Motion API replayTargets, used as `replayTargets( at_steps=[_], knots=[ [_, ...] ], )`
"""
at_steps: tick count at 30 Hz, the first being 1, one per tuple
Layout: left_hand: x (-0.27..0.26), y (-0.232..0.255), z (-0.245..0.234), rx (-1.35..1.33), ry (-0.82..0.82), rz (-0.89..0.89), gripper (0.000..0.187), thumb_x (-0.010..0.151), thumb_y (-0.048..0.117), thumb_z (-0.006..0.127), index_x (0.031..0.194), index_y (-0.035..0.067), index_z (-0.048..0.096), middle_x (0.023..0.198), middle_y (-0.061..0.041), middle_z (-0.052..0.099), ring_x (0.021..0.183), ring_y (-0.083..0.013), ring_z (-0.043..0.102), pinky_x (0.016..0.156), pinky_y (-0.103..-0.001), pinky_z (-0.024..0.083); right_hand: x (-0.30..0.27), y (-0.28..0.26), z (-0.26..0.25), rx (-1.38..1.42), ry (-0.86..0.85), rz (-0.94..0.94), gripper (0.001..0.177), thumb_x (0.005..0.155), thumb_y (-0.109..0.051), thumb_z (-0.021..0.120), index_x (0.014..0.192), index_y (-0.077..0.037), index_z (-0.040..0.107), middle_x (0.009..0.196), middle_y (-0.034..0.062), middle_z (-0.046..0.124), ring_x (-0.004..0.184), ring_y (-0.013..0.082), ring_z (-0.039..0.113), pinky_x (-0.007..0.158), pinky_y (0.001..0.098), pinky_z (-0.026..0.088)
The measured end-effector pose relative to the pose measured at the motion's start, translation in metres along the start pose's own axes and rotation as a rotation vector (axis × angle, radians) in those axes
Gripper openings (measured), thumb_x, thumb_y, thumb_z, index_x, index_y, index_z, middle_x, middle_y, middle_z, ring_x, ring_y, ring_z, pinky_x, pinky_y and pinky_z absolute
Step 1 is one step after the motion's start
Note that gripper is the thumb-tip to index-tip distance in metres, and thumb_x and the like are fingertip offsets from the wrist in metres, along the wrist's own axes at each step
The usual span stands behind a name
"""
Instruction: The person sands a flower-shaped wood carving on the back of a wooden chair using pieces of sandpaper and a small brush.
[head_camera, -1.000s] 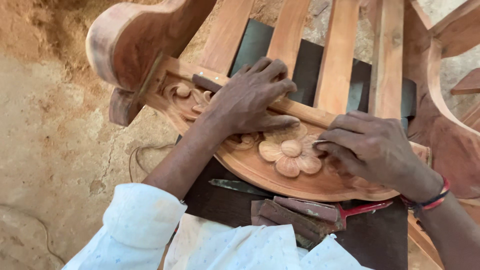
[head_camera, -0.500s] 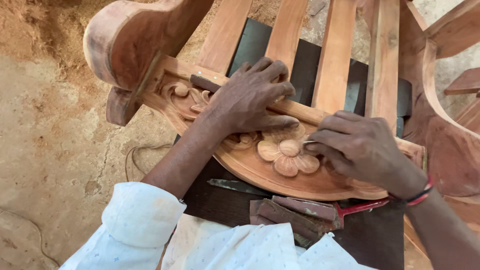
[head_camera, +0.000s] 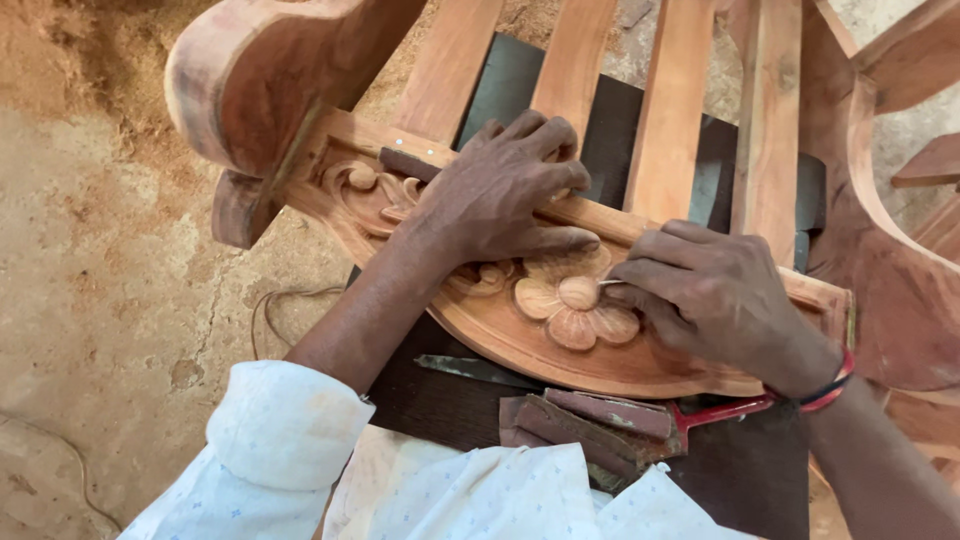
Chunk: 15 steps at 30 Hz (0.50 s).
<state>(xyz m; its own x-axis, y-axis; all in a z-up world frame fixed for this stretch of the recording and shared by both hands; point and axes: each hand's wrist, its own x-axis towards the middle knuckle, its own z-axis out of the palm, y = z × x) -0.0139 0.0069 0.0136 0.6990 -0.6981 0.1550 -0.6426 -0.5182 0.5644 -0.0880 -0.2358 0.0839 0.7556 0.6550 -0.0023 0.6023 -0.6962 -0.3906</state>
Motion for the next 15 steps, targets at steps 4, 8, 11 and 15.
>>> replayTargets(
  at_steps=[4, 8, 11, 15],
  knots=[
    [0.003, 0.001, 0.001, -0.010, -0.018, -0.012, 0.055, 0.076, 0.063, 0.081, 0.102, 0.015, 0.074, 0.113, -0.005, 0.060, 0.117, -0.0247, 0.055, 0.094, -0.049, 0.046, -0.008, 0.010, -0.006, 0.020, -0.003, 0.022, 0.017, 0.072, -0.014, 0.078, 0.089, -0.011, 0.077, 0.087, 0.0006, 0.072, 0.077, 0.0208, 0.068, 0.061, 0.0354, 0.054],
    [0.001, 0.001, -0.001, -0.008, -0.024, -0.024, 0.053, 0.078, 0.062, 0.081, 0.103, 0.015, 0.074, 0.114, -0.005, 0.060, 0.118, -0.0247, 0.055, 0.096, -0.048, 0.046, -0.002, 0.010, 0.008, 0.034, 0.038, -0.054, 0.010, 0.082, -0.015, 0.079, 0.090, -0.010, 0.077, 0.088, 0.0012, 0.072, 0.076, 0.0183, 0.068, 0.057, 0.0313, 0.053],
    [0.001, 0.001, 0.000, 0.020, 0.002, 0.011, 0.056, 0.076, 0.063, 0.082, 0.103, 0.015, 0.075, 0.114, -0.006, 0.061, 0.118, -0.0256, 0.055, 0.094, -0.048, 0.046, -0.006, 0.006, 0.001, -0.002, 0.009, -0.008, 0.014, 0.075, -0.016, 0.079, 0.086, -0.008, 0.076, 0.086, 0.0022, 0.071, 0.076, 0.0228, 0.068, 0.059, 0.0369, 0.053],
    [0.002, 0.001, 0.000, 0.001, -0.037, -0.041, 0.058, 0.077, 0.066, 0.080, 0.102, 0.014, 0.075, 0.113, -0.005, 0.061, 0.116, -0.0239, 0.055, 0.096, -0.047, 0.046, 0.001, 0.005, 0.005, 0.028, 0.028, -0.031, 0.011, 0.080, -0.017, 0.078, 0.088, -0.010, 0.077, 0.087, 0.0011, 0.072, 0.074, 0.0198, 0.068, 0.057, 0.0327, 0.053]
  ],
)
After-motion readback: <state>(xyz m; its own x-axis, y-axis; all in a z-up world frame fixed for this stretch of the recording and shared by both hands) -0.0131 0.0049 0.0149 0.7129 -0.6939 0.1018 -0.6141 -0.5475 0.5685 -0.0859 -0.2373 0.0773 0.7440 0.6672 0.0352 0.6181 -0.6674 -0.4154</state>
